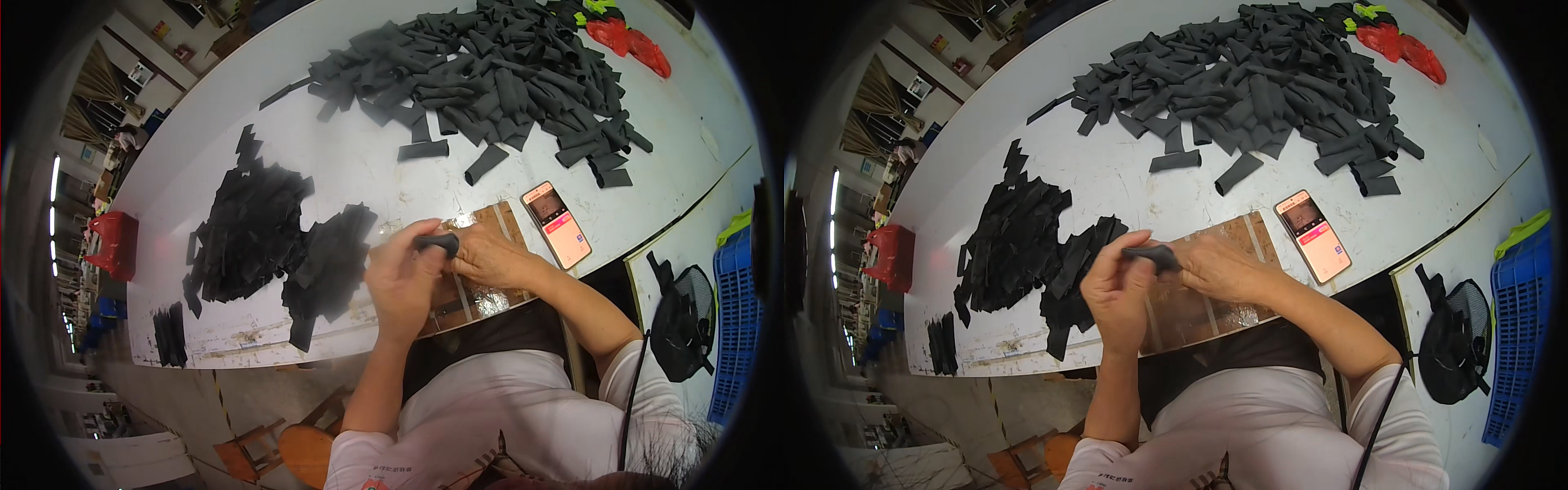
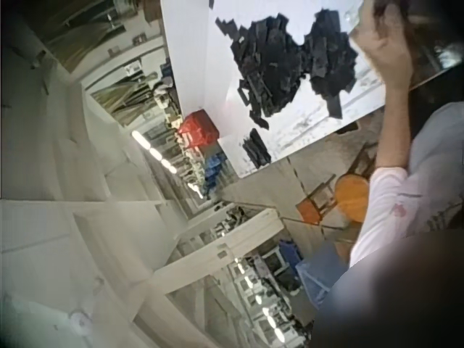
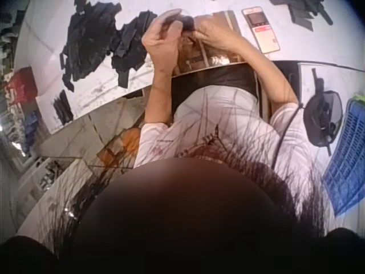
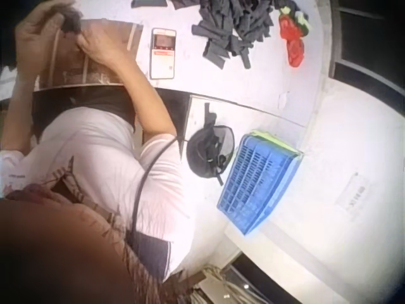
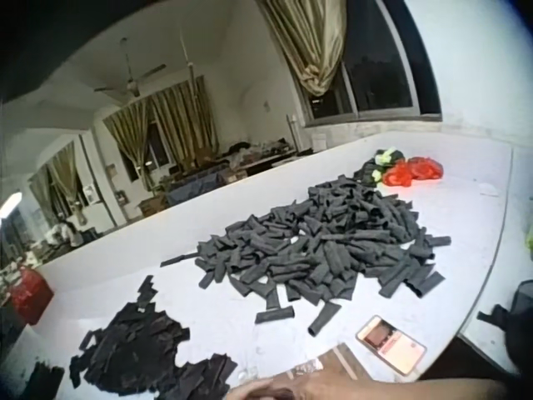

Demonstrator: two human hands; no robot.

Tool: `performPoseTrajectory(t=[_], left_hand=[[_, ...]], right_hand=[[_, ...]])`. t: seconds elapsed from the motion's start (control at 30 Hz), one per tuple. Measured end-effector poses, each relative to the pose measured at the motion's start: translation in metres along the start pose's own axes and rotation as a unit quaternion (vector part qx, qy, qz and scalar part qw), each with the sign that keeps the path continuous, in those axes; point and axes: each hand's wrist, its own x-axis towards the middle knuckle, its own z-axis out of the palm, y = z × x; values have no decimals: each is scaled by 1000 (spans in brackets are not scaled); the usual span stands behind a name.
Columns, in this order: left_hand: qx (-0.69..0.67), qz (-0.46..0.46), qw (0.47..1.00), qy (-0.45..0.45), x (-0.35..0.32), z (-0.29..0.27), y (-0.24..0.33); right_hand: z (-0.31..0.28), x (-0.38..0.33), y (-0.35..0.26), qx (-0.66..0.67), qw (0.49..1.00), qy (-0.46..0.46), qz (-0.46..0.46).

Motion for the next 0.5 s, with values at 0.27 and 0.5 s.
performPoseTrajectory(t=[0.27, 0.5], left_hand=[[-363, -36, 928, 74, 3, -22, 4], [-301, -39, 950, 74, -6, -22, -7]], right_hand=[[-14, 7, -22, -120, 992, 15, -40], [1, 6, -8, -149, 988, -47, -10]])
